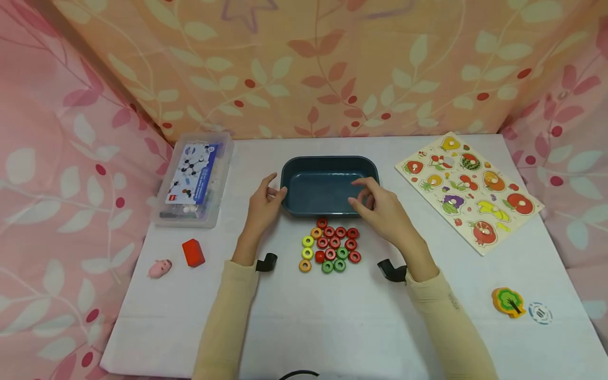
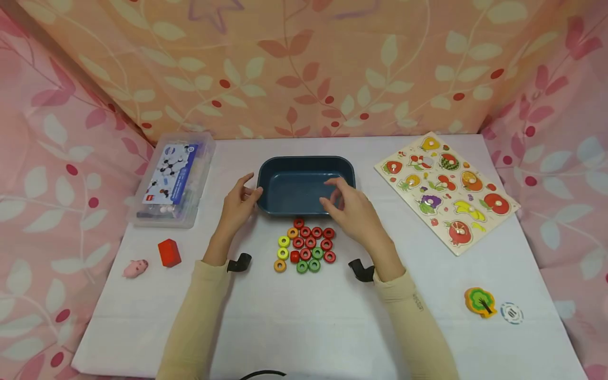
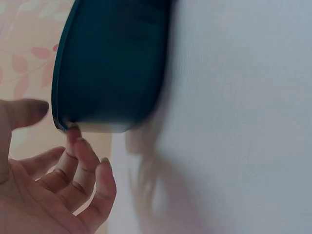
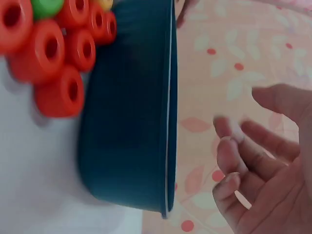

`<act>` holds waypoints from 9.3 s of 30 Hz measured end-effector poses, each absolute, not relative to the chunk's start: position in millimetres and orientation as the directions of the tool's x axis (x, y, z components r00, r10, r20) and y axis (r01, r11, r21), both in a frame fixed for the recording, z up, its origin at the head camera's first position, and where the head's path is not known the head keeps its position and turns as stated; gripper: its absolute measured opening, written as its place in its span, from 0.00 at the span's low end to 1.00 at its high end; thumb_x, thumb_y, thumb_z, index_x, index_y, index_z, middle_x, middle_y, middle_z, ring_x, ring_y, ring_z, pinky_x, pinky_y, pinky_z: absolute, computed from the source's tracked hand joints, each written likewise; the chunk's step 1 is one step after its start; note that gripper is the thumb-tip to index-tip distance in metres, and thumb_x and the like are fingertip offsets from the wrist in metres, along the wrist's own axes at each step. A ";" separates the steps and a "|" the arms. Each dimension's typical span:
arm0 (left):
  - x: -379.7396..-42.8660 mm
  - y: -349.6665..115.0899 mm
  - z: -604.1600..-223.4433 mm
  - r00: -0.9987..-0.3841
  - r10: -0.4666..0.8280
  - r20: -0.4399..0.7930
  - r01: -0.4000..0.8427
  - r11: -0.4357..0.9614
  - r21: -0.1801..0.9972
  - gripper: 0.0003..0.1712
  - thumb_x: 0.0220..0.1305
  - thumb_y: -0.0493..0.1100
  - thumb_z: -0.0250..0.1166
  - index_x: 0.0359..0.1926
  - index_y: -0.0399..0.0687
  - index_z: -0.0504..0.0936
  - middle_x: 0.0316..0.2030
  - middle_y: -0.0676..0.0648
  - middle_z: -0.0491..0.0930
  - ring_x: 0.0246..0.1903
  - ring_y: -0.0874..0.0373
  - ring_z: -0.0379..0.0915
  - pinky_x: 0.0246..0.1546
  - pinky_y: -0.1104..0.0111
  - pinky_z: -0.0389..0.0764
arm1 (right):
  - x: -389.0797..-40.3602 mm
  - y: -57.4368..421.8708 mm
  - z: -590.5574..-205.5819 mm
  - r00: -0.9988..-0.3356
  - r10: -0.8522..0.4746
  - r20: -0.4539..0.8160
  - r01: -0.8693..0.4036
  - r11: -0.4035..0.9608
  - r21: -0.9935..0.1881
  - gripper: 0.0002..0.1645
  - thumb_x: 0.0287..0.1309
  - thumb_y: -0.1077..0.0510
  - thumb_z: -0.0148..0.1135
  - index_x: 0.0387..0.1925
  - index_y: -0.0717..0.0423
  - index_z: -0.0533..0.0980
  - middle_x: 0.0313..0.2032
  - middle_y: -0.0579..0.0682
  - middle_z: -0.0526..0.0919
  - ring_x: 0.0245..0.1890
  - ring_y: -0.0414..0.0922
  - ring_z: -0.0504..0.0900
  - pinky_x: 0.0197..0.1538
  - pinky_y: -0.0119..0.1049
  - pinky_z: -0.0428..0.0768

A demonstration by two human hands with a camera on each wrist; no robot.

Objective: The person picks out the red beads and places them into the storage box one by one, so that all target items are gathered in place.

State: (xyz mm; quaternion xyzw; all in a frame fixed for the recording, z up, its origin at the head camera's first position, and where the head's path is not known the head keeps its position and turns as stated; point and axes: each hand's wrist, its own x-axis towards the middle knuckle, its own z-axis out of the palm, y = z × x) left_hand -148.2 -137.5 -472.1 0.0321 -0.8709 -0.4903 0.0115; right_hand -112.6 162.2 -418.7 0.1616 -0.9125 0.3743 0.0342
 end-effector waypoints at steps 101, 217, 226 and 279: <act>-132.4 -131.0 -447.8 -0.993 -0.021 -0.119 -0.120 0.277 0.953 0.27 0.76 0.40 0.56 0.73 0.51 0.68 0.34 0.31 0.77 0.35 0.28 0.76 0.30 0.68 0.73 | -145.6 114.2 -430.6 -0.894 -0.442 0.068 -0.292 0.463 -0.837 0.19 0.60 0.53 0.71 0.53 0.46 0.81 0.45 0.48 0.84 0.38 0.42 0.80 0.40 0.40 0.78; -142.8 -134.8 -484.6 -0.994 -0.055 -0.092 -0.104 0.302 0.948 0.25 0.76 0.47 0.56 0.71 0.66 0.69 0.32 0.40 0.79 0.28 0.41 0.78 0.26 0.70 0.73 | -203.3 109.8 -469.8 -0.945 -0.327 -0.016 -0.222 0.678 -0.701 0.26 0.58 0.50 0.73 0.56 0.52 0.81 0.42 0.49 0.83 0.39 0.45 0.80 0.44 0.42 0.77; -142.9 -130.0 -486.4 -0.997 -0.038 -0.072 -0.080 0.272 0.959 0.26 0.76 0.47 0.56 0.72 0.61 0.69 0.32 0.39 0.79 0.28 0.39 0.78 0.26 0.69 0.74 | -163.9 131.0 -439.6 -0.943 -0.274 0.187 -0.319 0.592 -0.740 0.16 0.57 0.56 0.74 0.48 0.53 0.83 0.41 0.50 0.84 0.40 0.45 0.80 0.44 0.43 0.78; -143.1 -133.9 -485.4 -0.995 -0.060 -0.085 -0.099 0.314 0.944 0.25 0.77 0.48 0.55 0.71 0.66 0.69 0.29 0.43 0.77 0.27 0.44 0.78 0.29 0.68 0.73 | -67.8 145.2 -468.2 -0.888 -0.425 -0.178 -0.161 0.649 -0.744 0.16 0.54 0.61 0.72 0.46 0.52 0.81 0.40 0.47 0.79 0.39 0.45 0.76 0.44 0.39 0.77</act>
